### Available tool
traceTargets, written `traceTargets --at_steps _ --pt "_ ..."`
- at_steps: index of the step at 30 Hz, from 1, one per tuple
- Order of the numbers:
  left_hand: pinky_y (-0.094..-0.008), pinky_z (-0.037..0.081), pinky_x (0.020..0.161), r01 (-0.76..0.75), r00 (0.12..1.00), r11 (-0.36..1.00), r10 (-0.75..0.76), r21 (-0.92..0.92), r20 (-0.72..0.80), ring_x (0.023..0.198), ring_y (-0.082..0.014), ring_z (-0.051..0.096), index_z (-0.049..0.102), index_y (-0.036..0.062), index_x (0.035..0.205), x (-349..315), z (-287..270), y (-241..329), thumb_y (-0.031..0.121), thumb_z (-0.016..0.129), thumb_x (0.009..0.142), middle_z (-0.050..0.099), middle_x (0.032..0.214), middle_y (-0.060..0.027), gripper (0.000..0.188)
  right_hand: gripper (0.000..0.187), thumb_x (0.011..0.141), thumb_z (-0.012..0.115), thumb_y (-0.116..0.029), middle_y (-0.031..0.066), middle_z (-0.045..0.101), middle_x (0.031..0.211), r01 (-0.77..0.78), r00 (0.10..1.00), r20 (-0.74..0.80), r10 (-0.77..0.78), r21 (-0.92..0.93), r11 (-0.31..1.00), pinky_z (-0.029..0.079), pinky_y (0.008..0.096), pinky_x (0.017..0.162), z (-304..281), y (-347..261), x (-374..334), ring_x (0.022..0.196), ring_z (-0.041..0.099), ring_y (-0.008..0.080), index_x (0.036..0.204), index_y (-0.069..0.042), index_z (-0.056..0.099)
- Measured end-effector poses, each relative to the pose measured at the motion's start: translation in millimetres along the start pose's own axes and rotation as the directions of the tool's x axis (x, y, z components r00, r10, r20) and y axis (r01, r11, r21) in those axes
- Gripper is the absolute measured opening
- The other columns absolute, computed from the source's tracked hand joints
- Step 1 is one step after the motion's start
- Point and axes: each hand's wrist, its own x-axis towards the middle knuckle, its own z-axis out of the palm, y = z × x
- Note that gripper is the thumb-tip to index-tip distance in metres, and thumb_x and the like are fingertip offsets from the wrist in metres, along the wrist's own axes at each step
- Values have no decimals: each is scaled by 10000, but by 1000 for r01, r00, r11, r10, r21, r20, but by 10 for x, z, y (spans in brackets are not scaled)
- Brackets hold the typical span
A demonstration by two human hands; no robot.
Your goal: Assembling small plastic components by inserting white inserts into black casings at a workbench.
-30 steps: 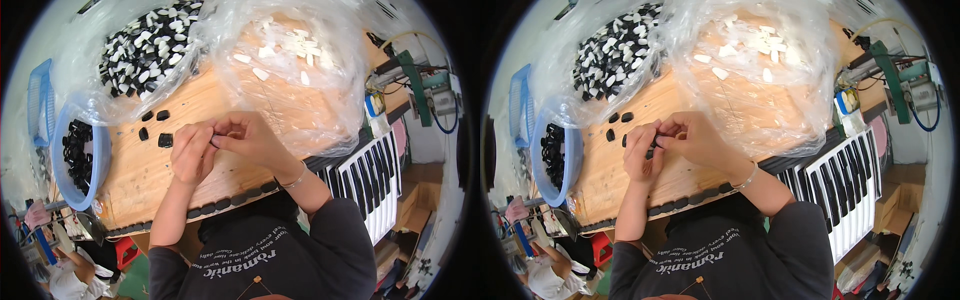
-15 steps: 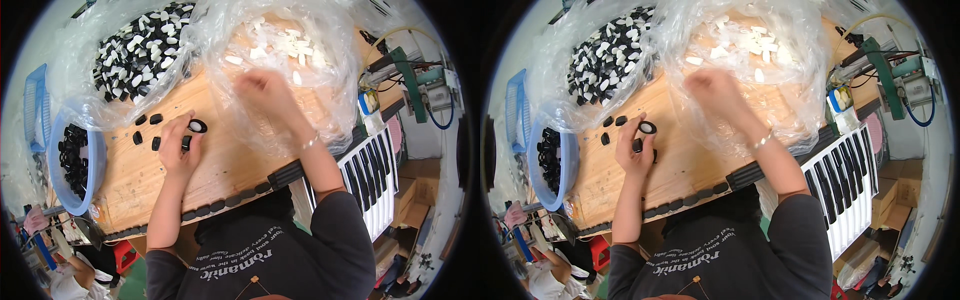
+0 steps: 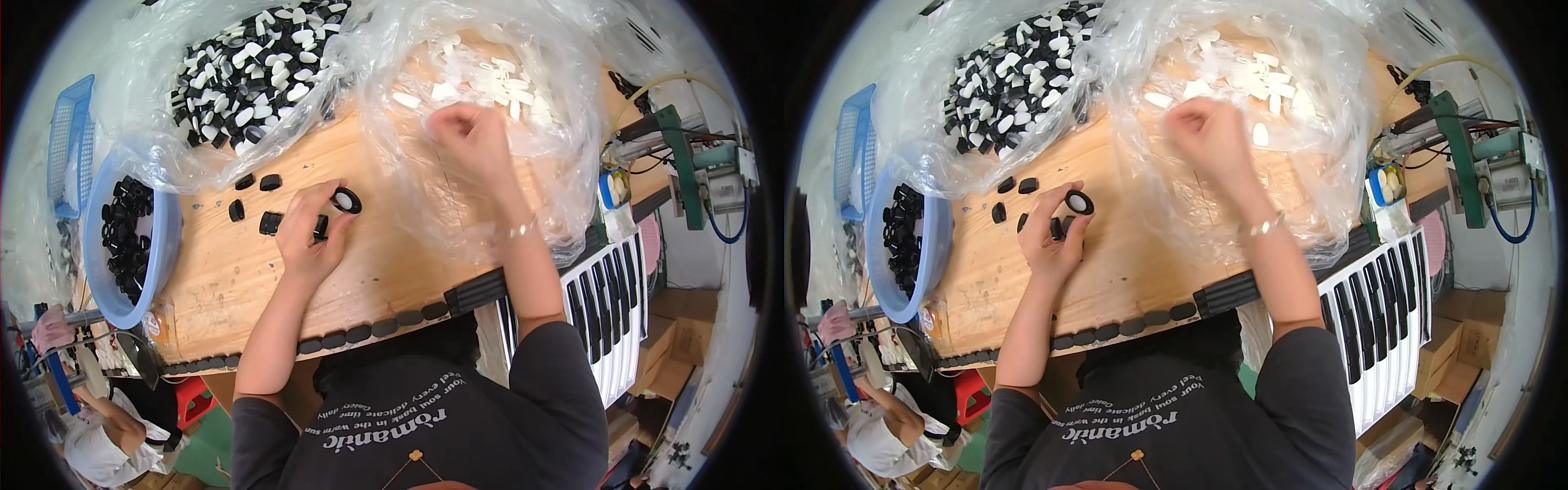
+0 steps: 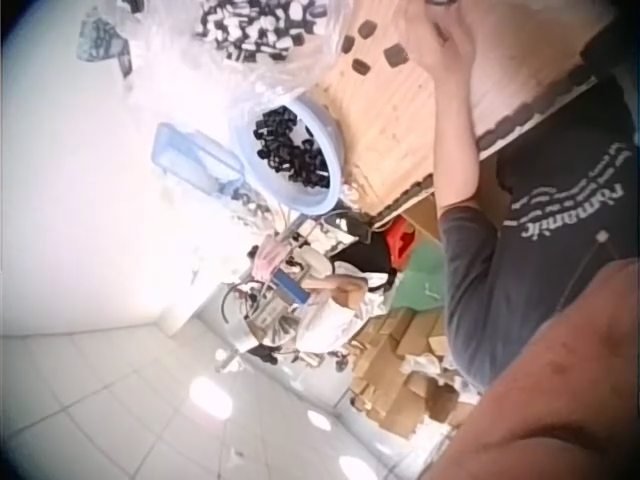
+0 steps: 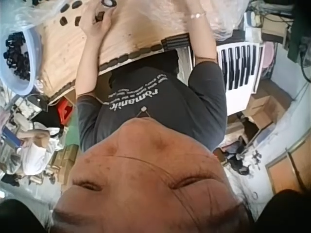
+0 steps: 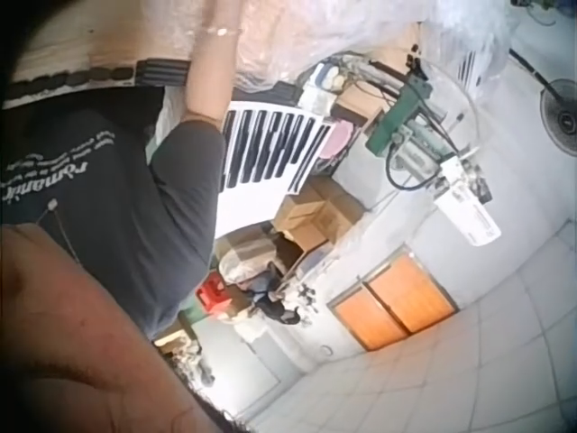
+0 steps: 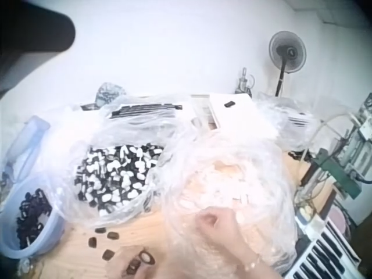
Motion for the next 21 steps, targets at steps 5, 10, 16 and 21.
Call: traceTargets --at_steps 5,10,16,21 --pt "-341 511 731 -31 997 999 30 14 66 852 -321 635 600 -39 1054 37 27 112 -62 738 669 654 971 -184 410 33 793 692 -18 8 639 730 99 960 240 -143 186 977 470 207 580 414 -420 -636 647 577 40 811 0 670" --pt "-359 515 694 -76 994 997 77 -16 79 791 -332 628 595 -53 1060 4 -23 129 -67 734 675 642 914 -181 410 50 800 689 -3 -3 608 708 137 957 233 -173 164 977 450 197 546 478 -458 -687 610 564 47 801 -8 639" --pt "-356 515 665 -138 984 979 154 -150 95 753 -323 632 594 -59 1075 33 -52 133 -68 738 664 643 888 -174 436 126 841 659 -9 0 583 753 -422 748 663 39 430 798 453 195 533 421 -343 -548 596 556 61 796 -48 549" --pt "-350 514 661 -170 980 978 180 -121 82 750 -318 631 593 -59 1086 59 -96 146 -65 732 672 644 891 -167 437 150 842 655 -6 18 581 821 -423 766 643 6 498 757 465 202 539 544 -265 -555 587 549 62 790 -48 521"
